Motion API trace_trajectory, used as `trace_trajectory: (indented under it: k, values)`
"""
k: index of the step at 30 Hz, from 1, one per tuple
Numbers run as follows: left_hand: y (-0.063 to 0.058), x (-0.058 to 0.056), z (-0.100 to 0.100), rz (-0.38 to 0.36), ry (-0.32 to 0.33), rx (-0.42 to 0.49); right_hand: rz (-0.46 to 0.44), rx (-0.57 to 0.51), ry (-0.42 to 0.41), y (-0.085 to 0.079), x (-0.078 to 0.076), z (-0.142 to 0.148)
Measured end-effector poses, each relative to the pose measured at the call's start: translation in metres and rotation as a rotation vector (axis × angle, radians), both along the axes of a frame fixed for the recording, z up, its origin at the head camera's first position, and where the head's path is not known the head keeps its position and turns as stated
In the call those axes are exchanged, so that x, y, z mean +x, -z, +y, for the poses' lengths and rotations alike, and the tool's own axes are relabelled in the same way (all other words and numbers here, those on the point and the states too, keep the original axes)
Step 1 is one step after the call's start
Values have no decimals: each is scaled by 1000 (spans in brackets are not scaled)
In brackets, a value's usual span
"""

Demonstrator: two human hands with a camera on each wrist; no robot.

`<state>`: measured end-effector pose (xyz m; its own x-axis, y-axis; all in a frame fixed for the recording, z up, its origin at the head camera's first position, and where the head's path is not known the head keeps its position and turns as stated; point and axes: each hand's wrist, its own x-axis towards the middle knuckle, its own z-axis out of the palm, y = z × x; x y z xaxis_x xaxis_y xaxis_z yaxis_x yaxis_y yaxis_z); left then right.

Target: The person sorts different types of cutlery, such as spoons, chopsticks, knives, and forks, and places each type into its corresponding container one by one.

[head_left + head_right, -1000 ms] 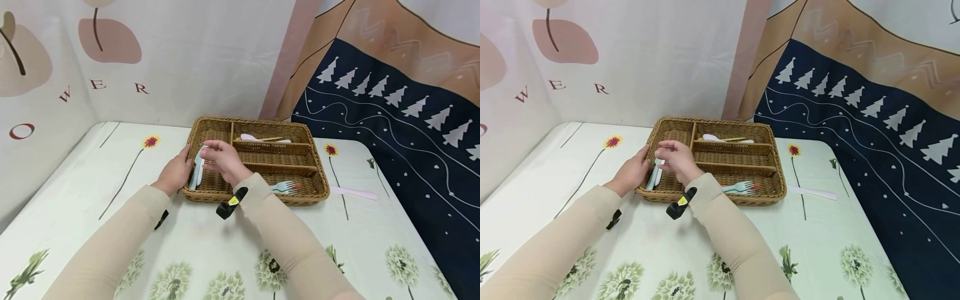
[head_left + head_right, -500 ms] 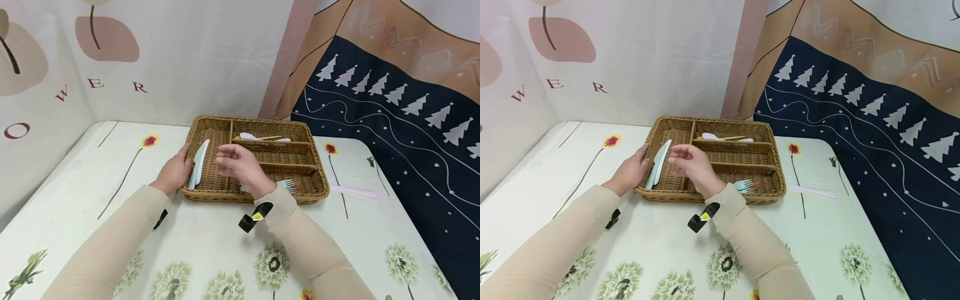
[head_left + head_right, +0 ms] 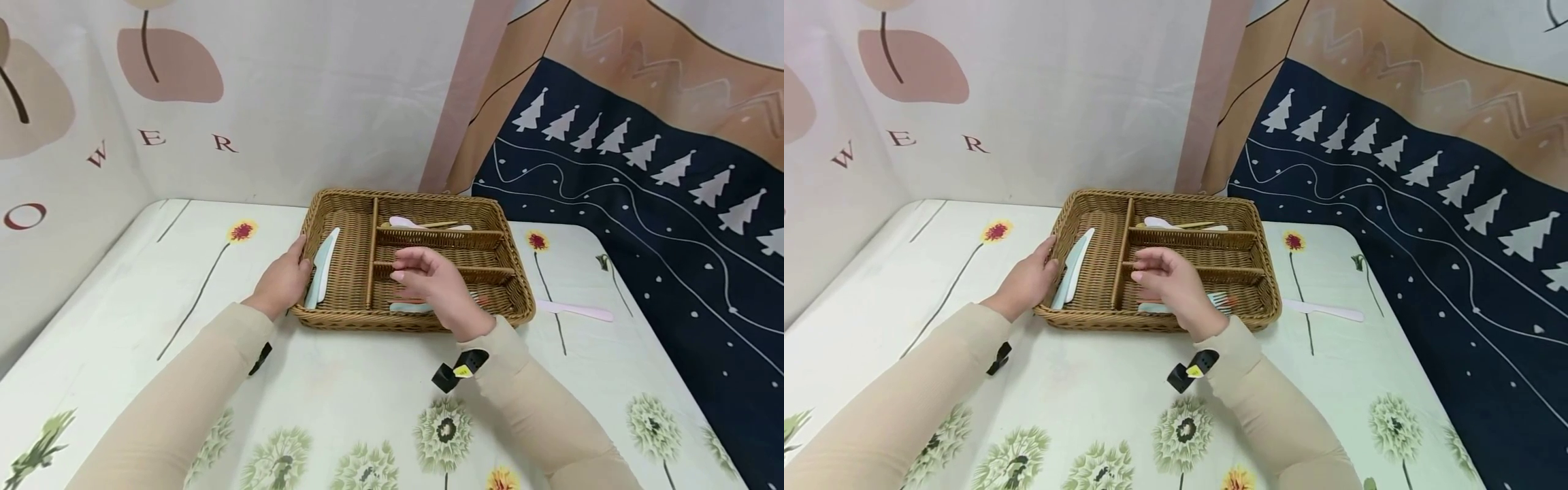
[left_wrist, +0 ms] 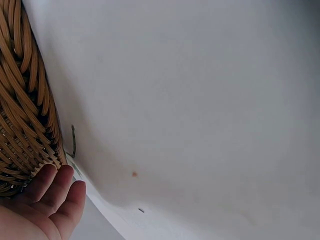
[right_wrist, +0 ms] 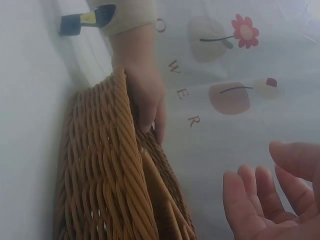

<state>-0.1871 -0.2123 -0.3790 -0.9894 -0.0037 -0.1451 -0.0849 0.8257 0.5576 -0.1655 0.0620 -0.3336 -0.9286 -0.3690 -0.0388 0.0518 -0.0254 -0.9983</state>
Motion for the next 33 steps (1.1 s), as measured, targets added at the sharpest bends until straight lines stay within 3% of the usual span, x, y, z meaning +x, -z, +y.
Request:
trace_trajectory:
  k: [10,33]
  values:
    - [1,-1,0,-2,-3,-5,57,58,6,-1,5,41]
    - [1,-1,0,13,5,-10,192,241,116,-4,-6,135]
